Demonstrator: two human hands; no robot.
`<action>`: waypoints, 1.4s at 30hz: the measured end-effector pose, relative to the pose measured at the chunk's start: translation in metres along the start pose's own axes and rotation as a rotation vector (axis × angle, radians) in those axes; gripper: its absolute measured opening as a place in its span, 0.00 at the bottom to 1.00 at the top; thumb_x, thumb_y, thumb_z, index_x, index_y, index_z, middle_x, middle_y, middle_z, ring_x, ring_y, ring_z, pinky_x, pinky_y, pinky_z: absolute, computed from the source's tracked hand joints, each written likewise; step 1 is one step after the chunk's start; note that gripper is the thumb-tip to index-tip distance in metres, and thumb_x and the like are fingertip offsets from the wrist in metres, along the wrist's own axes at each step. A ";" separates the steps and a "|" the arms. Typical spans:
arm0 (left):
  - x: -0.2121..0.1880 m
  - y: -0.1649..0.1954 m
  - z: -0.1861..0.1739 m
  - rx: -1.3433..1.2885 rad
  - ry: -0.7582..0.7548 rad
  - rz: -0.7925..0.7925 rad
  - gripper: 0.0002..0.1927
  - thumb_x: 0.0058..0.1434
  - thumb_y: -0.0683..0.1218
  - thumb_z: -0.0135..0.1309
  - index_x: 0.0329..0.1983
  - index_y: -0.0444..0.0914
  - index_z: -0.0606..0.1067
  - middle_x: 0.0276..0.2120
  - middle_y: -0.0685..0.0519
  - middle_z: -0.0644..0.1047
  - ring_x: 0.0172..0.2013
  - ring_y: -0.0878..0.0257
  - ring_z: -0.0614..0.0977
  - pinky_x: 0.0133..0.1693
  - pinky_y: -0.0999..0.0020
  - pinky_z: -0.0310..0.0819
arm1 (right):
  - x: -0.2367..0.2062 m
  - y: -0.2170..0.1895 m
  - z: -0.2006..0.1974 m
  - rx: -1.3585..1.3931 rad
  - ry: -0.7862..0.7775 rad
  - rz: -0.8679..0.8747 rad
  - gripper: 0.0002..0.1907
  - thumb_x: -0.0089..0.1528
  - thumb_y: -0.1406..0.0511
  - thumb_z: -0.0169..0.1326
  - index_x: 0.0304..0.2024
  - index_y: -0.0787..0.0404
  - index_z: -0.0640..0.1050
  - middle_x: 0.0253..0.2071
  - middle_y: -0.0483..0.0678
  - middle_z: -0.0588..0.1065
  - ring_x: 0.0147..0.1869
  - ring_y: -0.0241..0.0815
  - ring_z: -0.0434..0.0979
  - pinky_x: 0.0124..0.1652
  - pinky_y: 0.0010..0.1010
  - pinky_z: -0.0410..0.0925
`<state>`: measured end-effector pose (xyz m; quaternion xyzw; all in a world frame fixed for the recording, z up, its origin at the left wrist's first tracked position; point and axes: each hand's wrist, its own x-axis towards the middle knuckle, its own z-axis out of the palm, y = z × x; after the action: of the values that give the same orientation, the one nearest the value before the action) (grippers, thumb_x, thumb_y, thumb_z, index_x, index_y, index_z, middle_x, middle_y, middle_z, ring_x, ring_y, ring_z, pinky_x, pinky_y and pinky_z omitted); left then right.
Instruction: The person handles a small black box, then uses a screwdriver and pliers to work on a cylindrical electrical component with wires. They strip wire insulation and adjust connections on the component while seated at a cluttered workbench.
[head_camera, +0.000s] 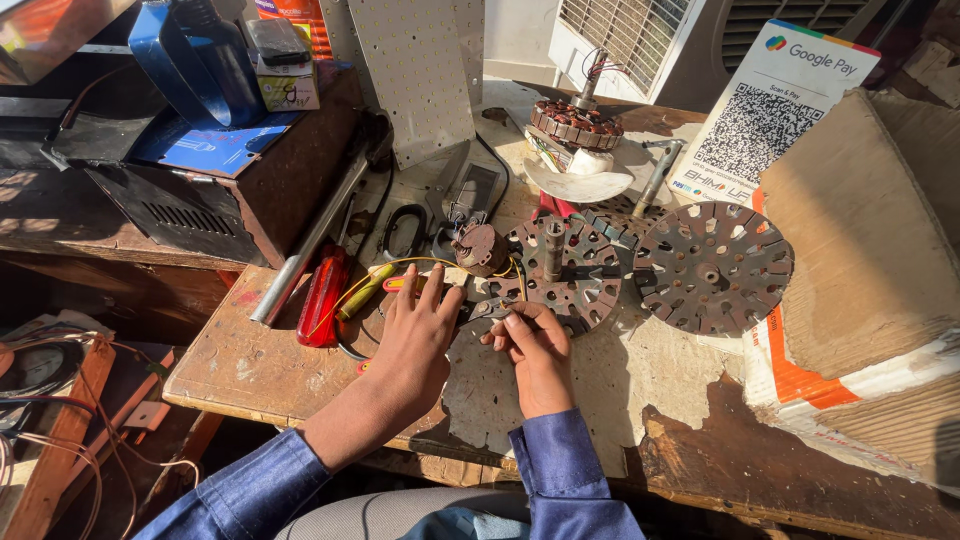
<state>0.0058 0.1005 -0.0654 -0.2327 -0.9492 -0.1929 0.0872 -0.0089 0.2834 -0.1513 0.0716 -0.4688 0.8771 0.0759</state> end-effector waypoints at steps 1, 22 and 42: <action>0.000 0.000 0.000 0.007 -0.017 -0.005 0.47 0.39 0.30 0.54 0.67 0.33 0.57 0.69 0.28 0.53 0.67 0.23 0.50 0.63 0.33 0.47 | 0.000 -0.001 0.000 0.013 -0.005 0.007 0.06 0.66 0.70 0.53 0.44 0.68 0.77 0.34 0.50 0.76 0.36 0.41 0.73 0.44 0.38 0.74; -0.002 0.010 -0.003 0.184 0.021 0.020 0.32 0.40 0.37 0.56 0.52 0.29 0.65 0.42 0.33 0.67 0.49 0.38 0.69 0.51 0.41 0.60 | 0.000 0.001 -0.002 -0.029 0.066 -0.003 0.08 0.67 0.67 0.55 0.45 0.66 0.76 0.31 0.48 0.76 0.34 0.40 0.75 0.36 0.28 0.67; 0.010 0.012 -0.001 0.037 -0.147 -0.123 0.37 0.55 0.45 0.55 0.65 0.27 0.57 0.44 0.33 0.73 0.46 0.38 0.76 0.48 0.45 0.71 | 0.007 0.008 -0.011 -0.063 0.127 -0.017 0.09 0.68 0.67 0.56 0.48 0.64 0.78 0.33 0.48 0.77 0.36 0.36 0.73 0.38 0.26 0.67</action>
<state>0.0029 0.1136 -0.0579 -0.1858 -0.9689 -0.1629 0.0096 -0.0176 0.2884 -0.1627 0.0174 -0.4895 0.8641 0.1153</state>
